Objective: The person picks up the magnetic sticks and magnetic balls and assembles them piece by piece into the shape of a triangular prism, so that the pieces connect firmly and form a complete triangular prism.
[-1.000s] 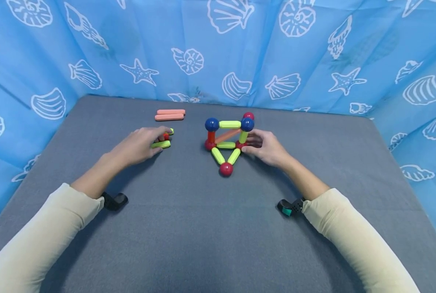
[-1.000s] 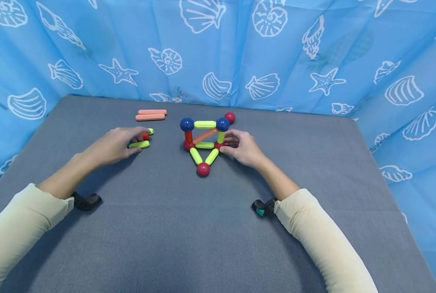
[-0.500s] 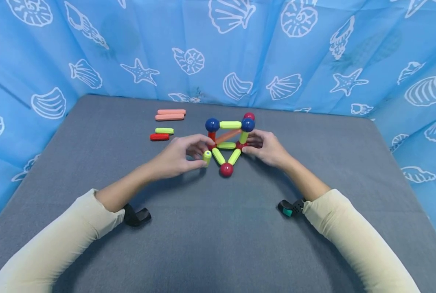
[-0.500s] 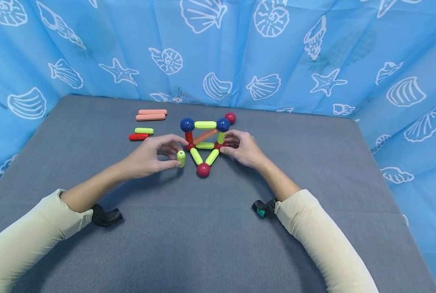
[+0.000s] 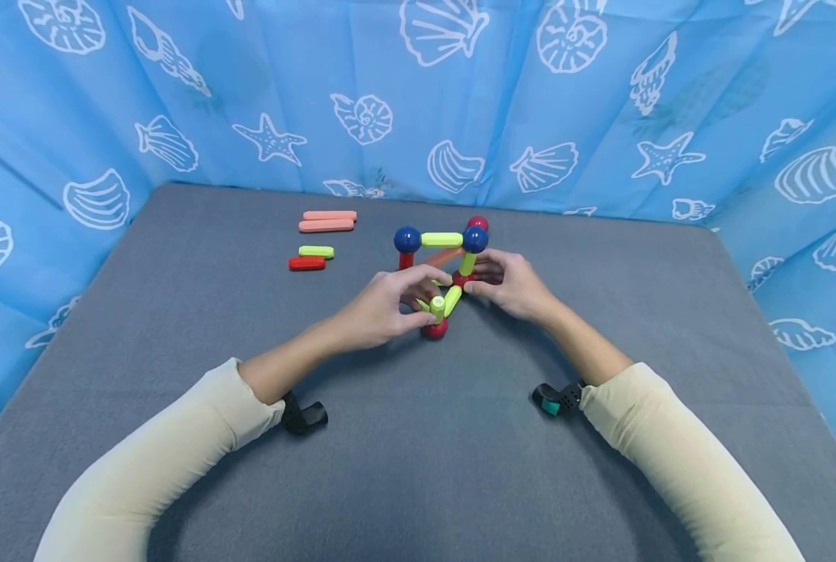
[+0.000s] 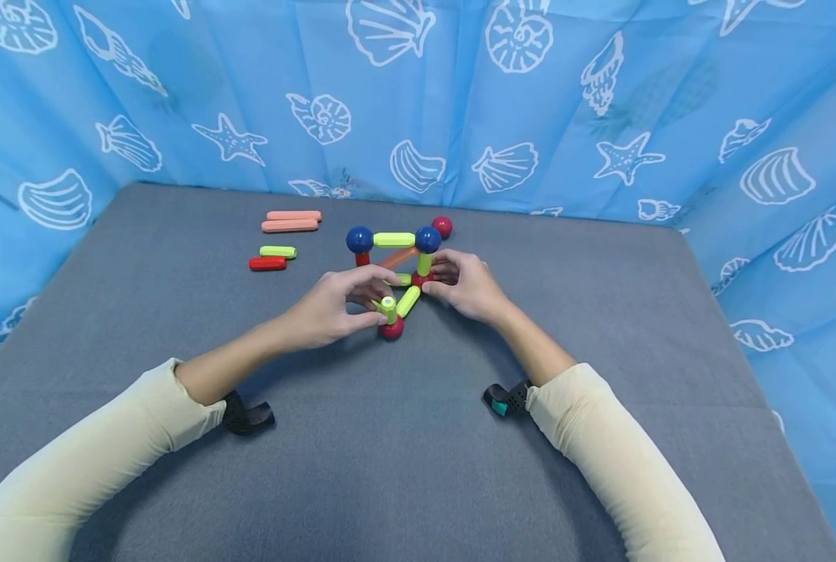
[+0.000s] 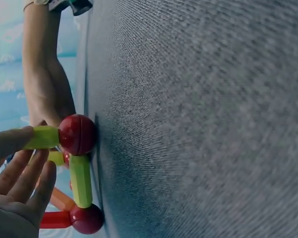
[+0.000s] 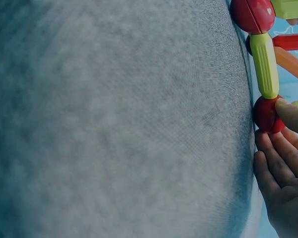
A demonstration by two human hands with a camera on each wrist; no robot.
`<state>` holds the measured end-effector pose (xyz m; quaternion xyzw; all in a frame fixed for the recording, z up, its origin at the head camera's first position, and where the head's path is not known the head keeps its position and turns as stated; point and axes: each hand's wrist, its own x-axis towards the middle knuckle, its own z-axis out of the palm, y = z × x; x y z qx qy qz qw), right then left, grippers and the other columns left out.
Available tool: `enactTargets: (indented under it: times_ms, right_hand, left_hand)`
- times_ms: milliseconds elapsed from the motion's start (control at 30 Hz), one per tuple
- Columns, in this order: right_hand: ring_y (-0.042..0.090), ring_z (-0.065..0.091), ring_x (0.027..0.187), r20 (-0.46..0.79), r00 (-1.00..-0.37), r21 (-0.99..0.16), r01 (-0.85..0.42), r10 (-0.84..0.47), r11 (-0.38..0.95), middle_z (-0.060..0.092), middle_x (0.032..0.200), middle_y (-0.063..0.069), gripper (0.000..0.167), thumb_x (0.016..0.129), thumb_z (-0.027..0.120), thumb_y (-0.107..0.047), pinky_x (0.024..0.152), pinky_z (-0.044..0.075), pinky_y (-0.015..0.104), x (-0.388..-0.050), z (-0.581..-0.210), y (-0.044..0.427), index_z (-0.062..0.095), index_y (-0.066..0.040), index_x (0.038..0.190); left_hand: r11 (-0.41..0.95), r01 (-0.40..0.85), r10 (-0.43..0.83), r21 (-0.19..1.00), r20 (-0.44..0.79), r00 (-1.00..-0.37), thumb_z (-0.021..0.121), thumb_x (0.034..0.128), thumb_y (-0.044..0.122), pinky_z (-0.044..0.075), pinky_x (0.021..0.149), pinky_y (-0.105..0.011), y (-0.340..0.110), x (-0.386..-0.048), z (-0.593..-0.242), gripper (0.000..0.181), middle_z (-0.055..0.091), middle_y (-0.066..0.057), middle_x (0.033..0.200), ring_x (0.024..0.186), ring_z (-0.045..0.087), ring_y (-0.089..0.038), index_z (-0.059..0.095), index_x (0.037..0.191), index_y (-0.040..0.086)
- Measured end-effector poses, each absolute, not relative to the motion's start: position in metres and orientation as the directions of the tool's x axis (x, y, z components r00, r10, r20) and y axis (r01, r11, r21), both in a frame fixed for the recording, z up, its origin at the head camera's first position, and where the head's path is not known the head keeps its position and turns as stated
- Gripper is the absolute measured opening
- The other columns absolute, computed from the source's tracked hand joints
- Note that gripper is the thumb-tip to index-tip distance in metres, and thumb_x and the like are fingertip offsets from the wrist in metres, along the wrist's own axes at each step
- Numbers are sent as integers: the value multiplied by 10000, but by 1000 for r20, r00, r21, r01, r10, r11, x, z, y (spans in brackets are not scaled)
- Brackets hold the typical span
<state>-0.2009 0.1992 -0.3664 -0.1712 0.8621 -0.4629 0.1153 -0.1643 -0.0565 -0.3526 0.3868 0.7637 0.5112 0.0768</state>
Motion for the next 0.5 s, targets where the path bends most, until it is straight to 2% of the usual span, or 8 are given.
enactTargets:
  times_ms: [300, 500]
  right_hand:
    - [350, 592, 1203, -49, -918, -842, -175, -394, 511, 612, 1276, 237, 437, 934, 687, -65, 1015, 463, 470, -198, -364, 201, 537, 58, 1325]
    - [353, 598, 1195, -39, -918, -840, -184, -395, 511, 618, 1269, 239, 430, 935, 686, -59, 1007, 469, 469, -198, -365, 199, 541, 62, 1322]
  left_hand:
    - [167, 524, 672, 835, 292, -681, 740, 865, -22, 561, 838, -304, -53, -167, -354, 456, 685, -128, 1129, 1011, 662, -157, 561, 1283, -21]
    - [198, 522, 678, 829, 269, -684, 739, 868, -17, 562, 847, -331, -54, -167, -357, 455, 679, -79, 1138, 1020, 647, -144, 564, 1287, 10]
